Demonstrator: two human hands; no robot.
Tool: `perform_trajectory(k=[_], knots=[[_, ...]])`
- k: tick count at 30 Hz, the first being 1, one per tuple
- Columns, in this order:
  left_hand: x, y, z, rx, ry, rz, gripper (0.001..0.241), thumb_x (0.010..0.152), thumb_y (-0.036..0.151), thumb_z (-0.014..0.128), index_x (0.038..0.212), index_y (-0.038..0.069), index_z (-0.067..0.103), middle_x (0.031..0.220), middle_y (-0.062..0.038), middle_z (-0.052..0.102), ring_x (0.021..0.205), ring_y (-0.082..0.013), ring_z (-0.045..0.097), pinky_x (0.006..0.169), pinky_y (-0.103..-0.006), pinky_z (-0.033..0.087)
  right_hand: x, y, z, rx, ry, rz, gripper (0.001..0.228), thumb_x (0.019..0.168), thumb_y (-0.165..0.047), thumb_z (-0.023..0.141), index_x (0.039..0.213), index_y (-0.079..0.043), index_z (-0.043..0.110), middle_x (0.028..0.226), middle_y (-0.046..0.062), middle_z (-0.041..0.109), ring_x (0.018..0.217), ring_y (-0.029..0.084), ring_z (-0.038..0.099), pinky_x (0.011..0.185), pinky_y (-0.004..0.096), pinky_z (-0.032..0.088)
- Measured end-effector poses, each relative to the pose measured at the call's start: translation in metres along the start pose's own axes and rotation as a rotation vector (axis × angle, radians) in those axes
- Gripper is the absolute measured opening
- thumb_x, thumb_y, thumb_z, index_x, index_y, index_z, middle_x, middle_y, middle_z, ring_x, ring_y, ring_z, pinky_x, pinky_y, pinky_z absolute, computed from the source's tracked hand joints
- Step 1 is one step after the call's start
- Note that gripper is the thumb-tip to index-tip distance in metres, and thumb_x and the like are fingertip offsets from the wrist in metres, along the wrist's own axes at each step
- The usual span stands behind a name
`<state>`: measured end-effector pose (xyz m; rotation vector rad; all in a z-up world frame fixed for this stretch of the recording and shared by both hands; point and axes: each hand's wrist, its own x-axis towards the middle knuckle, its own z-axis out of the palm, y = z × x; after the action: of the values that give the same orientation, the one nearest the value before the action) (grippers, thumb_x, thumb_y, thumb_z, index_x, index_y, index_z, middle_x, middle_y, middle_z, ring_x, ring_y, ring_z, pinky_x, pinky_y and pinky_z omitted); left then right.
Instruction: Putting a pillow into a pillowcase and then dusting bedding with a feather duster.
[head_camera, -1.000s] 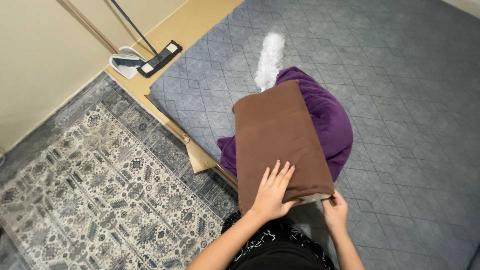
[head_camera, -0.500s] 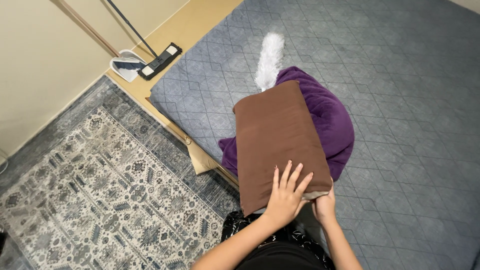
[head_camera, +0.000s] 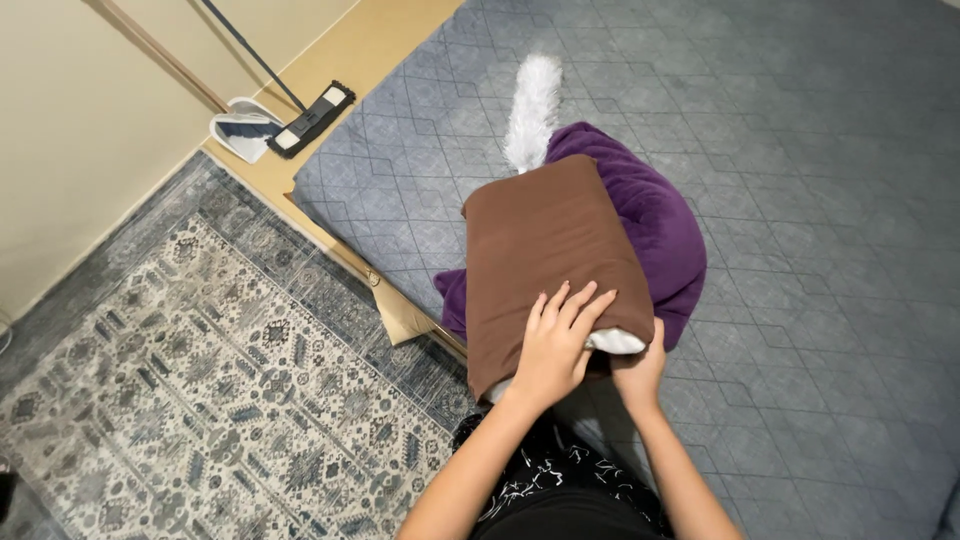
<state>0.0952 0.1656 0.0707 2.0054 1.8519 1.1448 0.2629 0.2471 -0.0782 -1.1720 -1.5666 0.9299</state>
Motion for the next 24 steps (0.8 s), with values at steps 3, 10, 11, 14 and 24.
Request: perform_trajectory(k=[3, 10, 11, 14, 24], knots=[[0.003, -0.003, 0.005, 0.046, 0.036, 0.04, 0.079, 0.08, 0.004, 0.069, 0.153, 0.023, 0.048, 0.155, -0.009, 0.05, 0.145, -0.0395, 0.043, 0.121, -0.0592, 0.03, -0.008, -0.011, 0.01, -0.055, 0.074, -0.018, 0.054, 0.083, -0.002, 0.072, 0.133, 0.001, 0.051, 0.116, 0.019, 0.071, 0.107, 0.025, 0.069, 0.091, 0.038, 0.054], [-0.001, -0.004, 0.027, -0.015, 0.069, 0.045, 0.078, 0.08, 0.004, 0.069, 0.153, 0.024, 0.049, 0.156, -0.007, 0.051, 0.146, -0.0383, 0.043, 0.12, -0.0576, 0.031, -0.047, 0.063, -0.018, -0.368, 0.028, 0.142, 0.031, 0.088, -0.017, 0.076, 0.108, 0.005, 0.068, 0.096, 0.022, 0.074, 0.091, 0.034, 0.073, 0.079, 0.042, 0.055], [-0.003, -0.004, 0.028, -0.02, 0.048, 0.033, 0.081, 0.078, 0.005, 0.07, 0.153, 0.023, 0.048, 0.155, -0.007, 0.051, 0.146, -0.0382, 0.043, 0.119, -0.0566, 0.032, -0.05, 0.053, -0.023, -0.38, -0.018, 0.264, 0.029, 0.091, -0.022, 0.074, 0.098, 0.006, 0.07, 0.086, 0.021, 0.074, 0.082, 0.033, 0.075, 0.073, 0.042, 0.056], [-0.008, -0.007, 0.038, -0.033, 0.025, 0.003, 0.086, 0.075, 0.014, 0.076, 0.155, 0.02, 0.044, 0.156, -0.008, 0.049, 0.146, -0.0379, 0.042, 0.119, -0.0552, 0.033, -0.058, 0.04, -0.033, -0.345, -0.086, 0.433, 0.036, 0.095, -0.029, 0.072, 0.084, 0.006, 0.073, 0.072, 0.019, 0.076, 0.068, 0.029, 0.077, 0.065, 0.041, 0.058], [-0.042, -0.025, 0.085, -0.009, -0.038, -0.044, 0.114, 0.064, 0.037, 0.091, 0.161, 0.019, 0.036, 0.161, -0.017, 0.039, 0.151, -0.0378, 0.035, 0.122, -0.0545, 0.03, -0.086, 0.061, -0.051, -0.296, -0.248, 0.425, 0.034, 0.098, -0.028, 0.065, 0.088, 0.002, 0.076, 0.072, 0.012, 0.08, 0.068, 0.022, 0.078, 0.066, 0.037, 0.057]])
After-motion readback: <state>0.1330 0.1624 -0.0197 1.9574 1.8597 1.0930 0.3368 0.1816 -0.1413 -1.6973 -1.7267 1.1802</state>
